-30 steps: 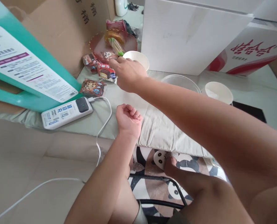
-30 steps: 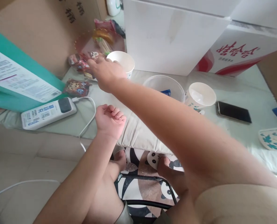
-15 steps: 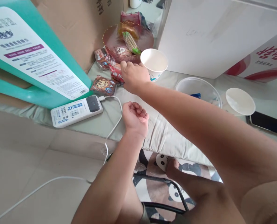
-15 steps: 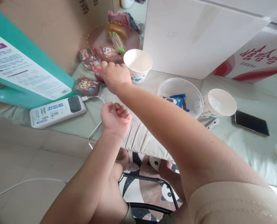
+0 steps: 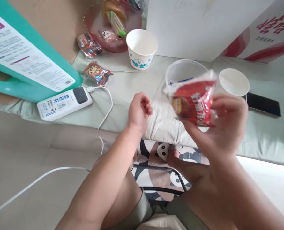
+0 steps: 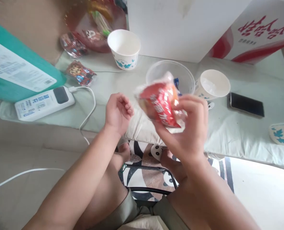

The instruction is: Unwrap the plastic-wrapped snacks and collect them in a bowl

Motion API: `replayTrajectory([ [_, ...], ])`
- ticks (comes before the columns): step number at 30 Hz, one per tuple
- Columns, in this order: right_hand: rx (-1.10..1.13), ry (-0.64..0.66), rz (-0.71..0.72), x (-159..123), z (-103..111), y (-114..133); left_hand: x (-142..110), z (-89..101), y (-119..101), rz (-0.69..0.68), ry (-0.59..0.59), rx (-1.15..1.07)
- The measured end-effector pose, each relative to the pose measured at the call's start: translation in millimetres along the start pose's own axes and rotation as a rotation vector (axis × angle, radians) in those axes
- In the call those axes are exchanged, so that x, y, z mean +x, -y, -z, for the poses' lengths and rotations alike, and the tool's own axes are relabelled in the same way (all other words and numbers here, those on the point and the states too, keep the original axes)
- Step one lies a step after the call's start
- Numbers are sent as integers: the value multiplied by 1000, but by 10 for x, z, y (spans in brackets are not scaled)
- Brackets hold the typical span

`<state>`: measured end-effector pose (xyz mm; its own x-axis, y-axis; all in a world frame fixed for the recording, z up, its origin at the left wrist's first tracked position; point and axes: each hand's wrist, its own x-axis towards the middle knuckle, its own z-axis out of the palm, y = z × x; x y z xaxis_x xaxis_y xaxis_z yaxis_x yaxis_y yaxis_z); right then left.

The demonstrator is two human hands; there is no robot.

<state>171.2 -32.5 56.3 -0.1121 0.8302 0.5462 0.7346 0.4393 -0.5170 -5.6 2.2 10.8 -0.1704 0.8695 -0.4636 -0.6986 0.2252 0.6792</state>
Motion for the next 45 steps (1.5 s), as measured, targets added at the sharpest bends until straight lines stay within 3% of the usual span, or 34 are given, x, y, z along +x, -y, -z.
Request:
replayTrajectory([
  [4,-108,-203,-30,-531,143,-454,-232,-64,292,69,304,287],
  [7,-143,-190,19,-630,149,-572,-434,-119,462,142,526,387],
  [9,-184,-144,26,-646,155,-575,-526,-166,538,155,592,388],
  [12,-127,-52,117,-682,153,-531,-558,-236,610,112,568,391],
  [15,148,115,283,-713,156,-527,-481,-278,657,30,442,435],
  [17,276,185,311,-691,190,-593,-404,-283,688,-22,374,436],
  [19,254,168,213,-625,256,-724,-339,-275,725,-67,346,411],
  [21,105,137,26,-531,335,-908,-302,-262,762,-117,320,416],
  [24,-151,195,-239,-402,398,-1214,-301,-253,809,-165,267,483],
  [28,-294,299,-343,-349,301,-1492,-347,-268,817,-187,230,480],
  [32,-324,294,-312,-369,172,-1551,-316,-225,768,-228,285,472],
  [39,-199,154,-249,-356,176,-1462,70,126,806,-534,484,600],
  [42,-27,111,-335,-362,227,-1284,141,217,857,-552,554,672],
  [45,290,204,-500,-403,292,-1044,117,226,894,-625,590,756],
])
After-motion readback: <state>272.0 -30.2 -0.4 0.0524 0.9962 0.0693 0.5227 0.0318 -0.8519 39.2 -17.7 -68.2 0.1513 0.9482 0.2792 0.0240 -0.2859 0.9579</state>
